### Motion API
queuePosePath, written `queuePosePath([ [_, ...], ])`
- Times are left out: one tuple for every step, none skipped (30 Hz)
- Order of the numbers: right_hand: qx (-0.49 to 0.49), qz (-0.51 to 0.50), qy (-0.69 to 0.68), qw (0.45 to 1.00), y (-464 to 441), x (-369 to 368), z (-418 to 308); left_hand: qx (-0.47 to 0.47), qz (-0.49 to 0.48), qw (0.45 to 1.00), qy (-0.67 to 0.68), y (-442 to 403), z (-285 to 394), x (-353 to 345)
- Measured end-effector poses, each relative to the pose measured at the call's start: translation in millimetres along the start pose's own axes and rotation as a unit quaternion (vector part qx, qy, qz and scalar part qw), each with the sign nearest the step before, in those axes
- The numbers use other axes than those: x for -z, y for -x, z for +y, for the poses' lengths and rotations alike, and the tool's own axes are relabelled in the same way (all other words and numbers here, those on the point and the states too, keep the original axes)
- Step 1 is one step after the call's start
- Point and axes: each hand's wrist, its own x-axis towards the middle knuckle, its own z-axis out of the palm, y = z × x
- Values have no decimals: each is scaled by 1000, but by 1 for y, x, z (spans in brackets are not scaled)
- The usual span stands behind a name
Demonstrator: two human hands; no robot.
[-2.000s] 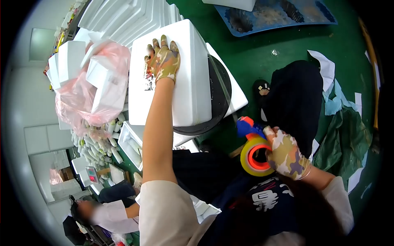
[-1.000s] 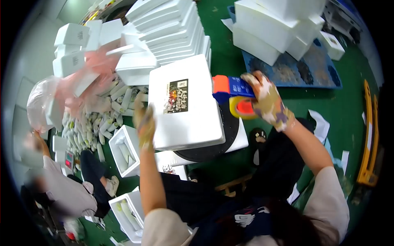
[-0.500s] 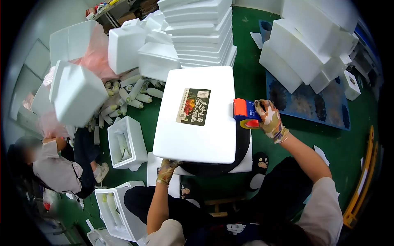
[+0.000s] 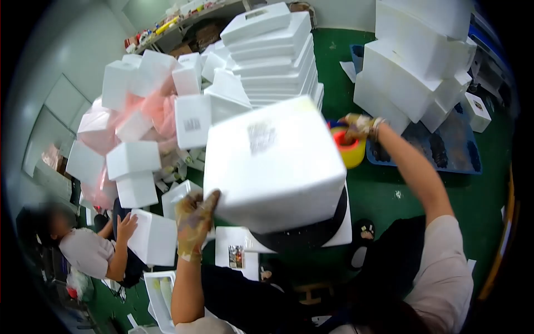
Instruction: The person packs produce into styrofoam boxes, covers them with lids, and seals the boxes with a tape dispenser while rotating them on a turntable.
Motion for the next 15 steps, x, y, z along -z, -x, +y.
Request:
queuePosePath([
  [-31,-49,-59,997,1,-4,-10,-54,-5,999,-3,-1,-17,-1],
  [1,-47,-146,988,-3,-12,-3,-105,-10,994,-6,0,-31,-2],
  [-9,-45,-121,992,-4,-9,-8,-52,-31,997,-41,15,-20,2],
  [-20,-49,-100,994,-2,-10,-14,-101,-37,993,-55,24,-12,0],
  [-30,-72,-103,992,0,0,-26,-148,-11,988,-32,31,1,-6],
  [-35,-83,-55,994,0,6,-38,-316,62,900,-293,37,29,-7],
  [-21,-95,-34,995,-10,7,-34,-441,38,832,-334,39,55,-16],
  [-10,-106,-13,994,-20,7,-29,-537,-88,795,-267,35,80,-34],
  [-22,-132,-14,991,-26,9,-29,-536,-233,769,-258,28,103,-62],
  [11,-147,-53,988,-35,6,-19,-567,-291,723,-267,14,117,-92],
  [61,-137,-36,988,-43,0,-10,-654,-254,614,-361,-20,111,-121],
  [108,-128,-16,986,-46,0,-1,-608,-311,618,-389,-34,119,-137],
  [72,-132,-3,989,-38,2,-2,-603,-327,610,-397,-37,127,-143],
  [75,-128,-8,989,-31,4,-4,-596,-347,599,-408,-42,134,-146],
  [66,-130,-15,989,-25,6,-4,-617,-325,602,-389,-43,133,-147],
])
